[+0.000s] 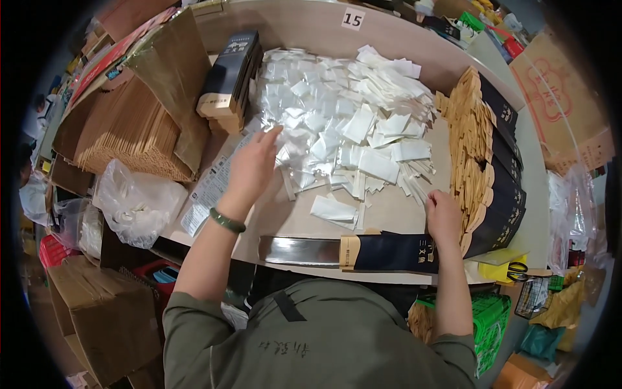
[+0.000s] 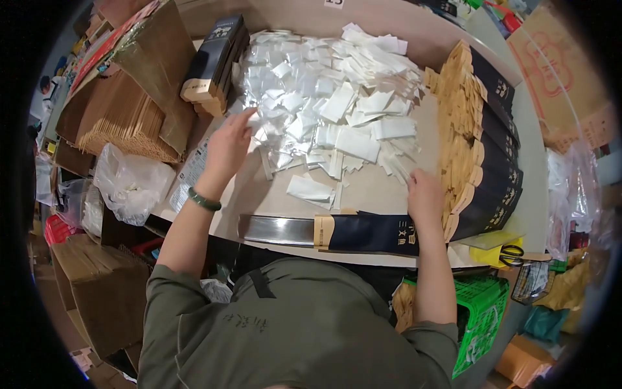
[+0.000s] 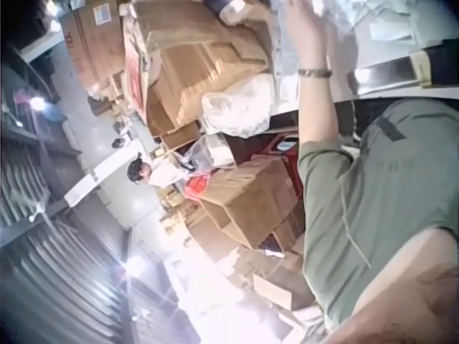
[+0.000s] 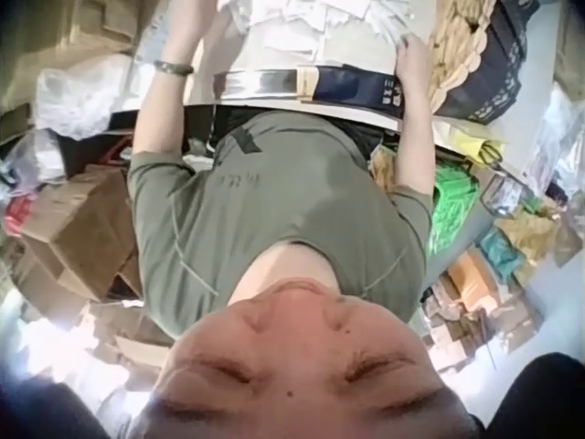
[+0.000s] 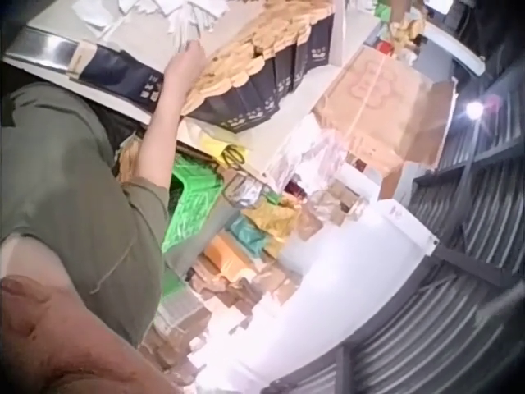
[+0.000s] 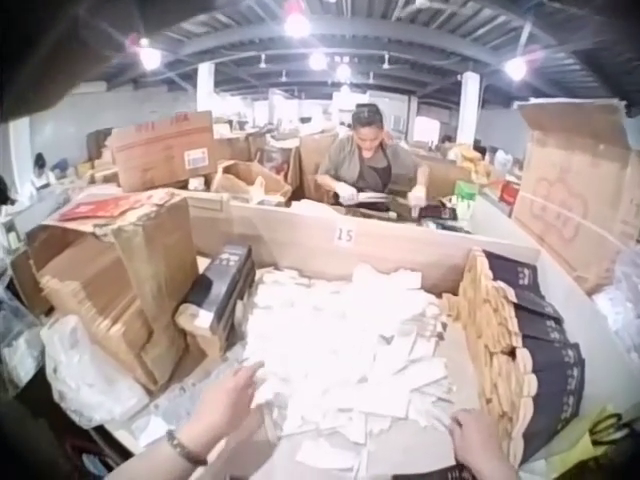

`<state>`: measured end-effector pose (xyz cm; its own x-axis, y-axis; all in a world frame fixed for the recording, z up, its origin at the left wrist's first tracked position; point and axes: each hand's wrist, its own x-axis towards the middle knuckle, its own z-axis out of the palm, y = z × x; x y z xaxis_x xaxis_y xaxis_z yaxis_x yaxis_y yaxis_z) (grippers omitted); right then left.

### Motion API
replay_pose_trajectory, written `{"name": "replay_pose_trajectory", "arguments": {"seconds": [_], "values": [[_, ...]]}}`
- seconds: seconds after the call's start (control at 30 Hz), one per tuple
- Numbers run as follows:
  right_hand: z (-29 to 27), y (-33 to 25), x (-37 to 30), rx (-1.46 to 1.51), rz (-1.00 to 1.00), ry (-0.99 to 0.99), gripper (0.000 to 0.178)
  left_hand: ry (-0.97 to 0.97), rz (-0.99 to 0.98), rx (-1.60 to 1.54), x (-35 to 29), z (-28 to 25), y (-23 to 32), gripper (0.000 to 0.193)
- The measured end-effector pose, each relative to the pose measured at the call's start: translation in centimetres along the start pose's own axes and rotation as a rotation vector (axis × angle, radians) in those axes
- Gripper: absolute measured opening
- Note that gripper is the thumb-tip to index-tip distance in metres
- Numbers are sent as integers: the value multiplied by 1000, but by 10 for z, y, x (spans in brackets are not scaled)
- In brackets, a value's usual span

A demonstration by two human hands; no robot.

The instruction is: Sorting small white packets and matching them with printed labels before placing them into paper packaging.

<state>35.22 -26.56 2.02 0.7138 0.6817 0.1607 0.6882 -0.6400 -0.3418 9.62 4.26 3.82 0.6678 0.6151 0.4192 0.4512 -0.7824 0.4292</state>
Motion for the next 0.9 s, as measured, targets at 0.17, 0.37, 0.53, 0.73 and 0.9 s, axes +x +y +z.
{"name": "replay_pose_trajectory", "arguments": {"seconds": [0.17, 0.37, 0.53, 0.73, 0.9], "values": [[-8, -32, -15, -66, -181, 219, 10, -52, -380, -819, -92, -18, 24, 16], [8, -89, -10, 403, -187, -42, 11, -185, -243, -398, -158, -8, 59, 19], [48, -132, -25, 186, -501, -278, 11, -29, -54, -198, -122, -38, 49, 29], [46, -134, -24, 109, -548, -271, 9, 434, -43, 271, -5, -167, -56, 20], [8, -156, -5, 307, -668, -516, 11, -140, -439, 437, 49, -198, -141, 23]]}}
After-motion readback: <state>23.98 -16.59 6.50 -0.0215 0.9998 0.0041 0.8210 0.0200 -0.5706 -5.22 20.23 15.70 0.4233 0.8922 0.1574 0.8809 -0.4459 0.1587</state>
